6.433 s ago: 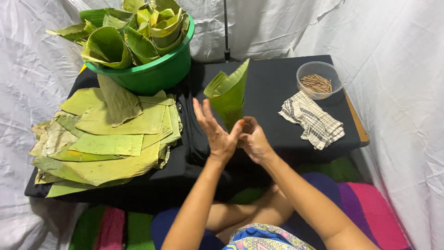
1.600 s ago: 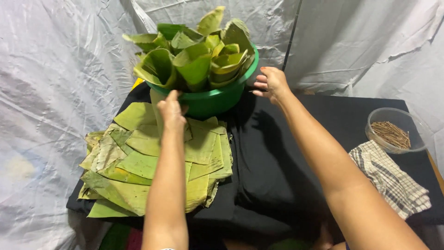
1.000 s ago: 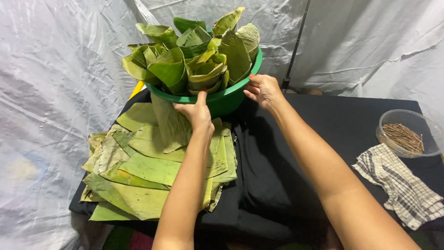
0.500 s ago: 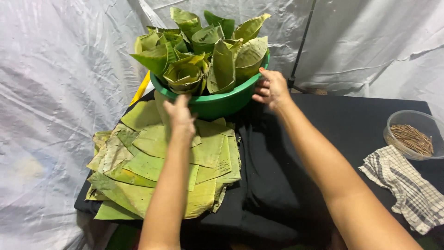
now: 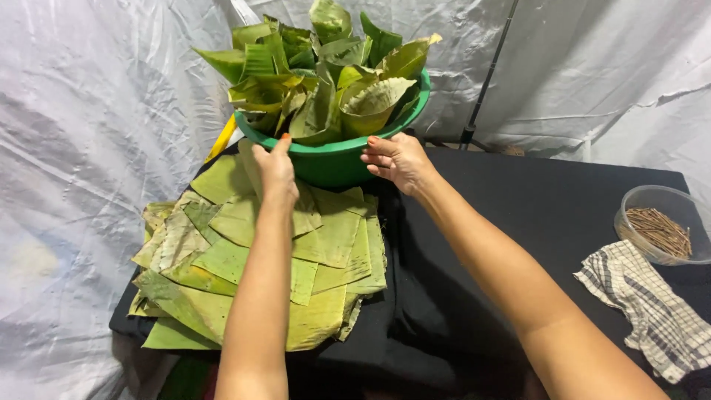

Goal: Cleaning banana leaves with a cloth and folding them into cones secured with small wooden sticks.

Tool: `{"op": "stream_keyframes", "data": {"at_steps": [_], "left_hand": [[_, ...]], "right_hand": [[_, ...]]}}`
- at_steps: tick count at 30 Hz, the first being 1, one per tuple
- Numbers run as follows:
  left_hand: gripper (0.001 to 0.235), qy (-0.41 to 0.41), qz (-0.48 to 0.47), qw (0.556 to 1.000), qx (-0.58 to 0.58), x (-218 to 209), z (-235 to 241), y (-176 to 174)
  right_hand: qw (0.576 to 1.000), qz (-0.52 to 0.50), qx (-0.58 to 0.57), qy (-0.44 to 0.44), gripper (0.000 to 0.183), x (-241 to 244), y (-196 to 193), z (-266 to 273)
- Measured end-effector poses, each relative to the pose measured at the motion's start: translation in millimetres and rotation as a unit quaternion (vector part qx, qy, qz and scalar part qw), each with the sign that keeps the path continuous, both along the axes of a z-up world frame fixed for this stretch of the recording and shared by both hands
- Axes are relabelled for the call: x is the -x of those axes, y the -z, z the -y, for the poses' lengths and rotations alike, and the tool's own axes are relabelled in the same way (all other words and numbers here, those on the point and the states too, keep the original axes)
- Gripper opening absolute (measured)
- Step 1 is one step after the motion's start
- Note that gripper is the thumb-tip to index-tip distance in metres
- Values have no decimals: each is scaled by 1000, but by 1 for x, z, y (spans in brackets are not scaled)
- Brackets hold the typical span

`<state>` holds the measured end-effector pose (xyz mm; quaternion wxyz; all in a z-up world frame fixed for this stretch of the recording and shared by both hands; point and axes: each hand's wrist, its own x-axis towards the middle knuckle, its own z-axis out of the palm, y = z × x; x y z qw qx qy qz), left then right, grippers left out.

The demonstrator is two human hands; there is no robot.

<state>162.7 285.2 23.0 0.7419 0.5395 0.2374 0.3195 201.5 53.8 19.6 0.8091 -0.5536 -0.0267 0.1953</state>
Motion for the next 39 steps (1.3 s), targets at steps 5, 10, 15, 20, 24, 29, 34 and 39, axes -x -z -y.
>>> {"op": "stream_keyframes", "data": {"at_steps": [5,10,15,20,24,29,34,39], "left_hand": [[42,25,85,996,2,-38,-70,84],[45,103,32,994,-30,20,-63,73],[48,125,-22,979,-162,80,-78,102],[39,100,-163,939,-287,198,-61,54],[31,112,-164,863,-465,257,-64,77],[42,113,-210,824,-514,297,-37,95],[54,43,-228,831,-506,314,-12,97],[52,-59,-201,814,-542,318,-7,117]], "right_hand": [[999,8,28,-31,41,30,-8,-5],[997,10,40,-62,33,51,19,-7],[991,-7,73,-113,38,91,49,-16],[839,376,344,-191,30,160,47,-23],[662,552,473,-184,27,197,80,-36],[648,599,443,-158,31,233,74,-31],[640,607,434,-182,44,252,65,-23],[615,608,449,-223,72,257,56,-13]]}}
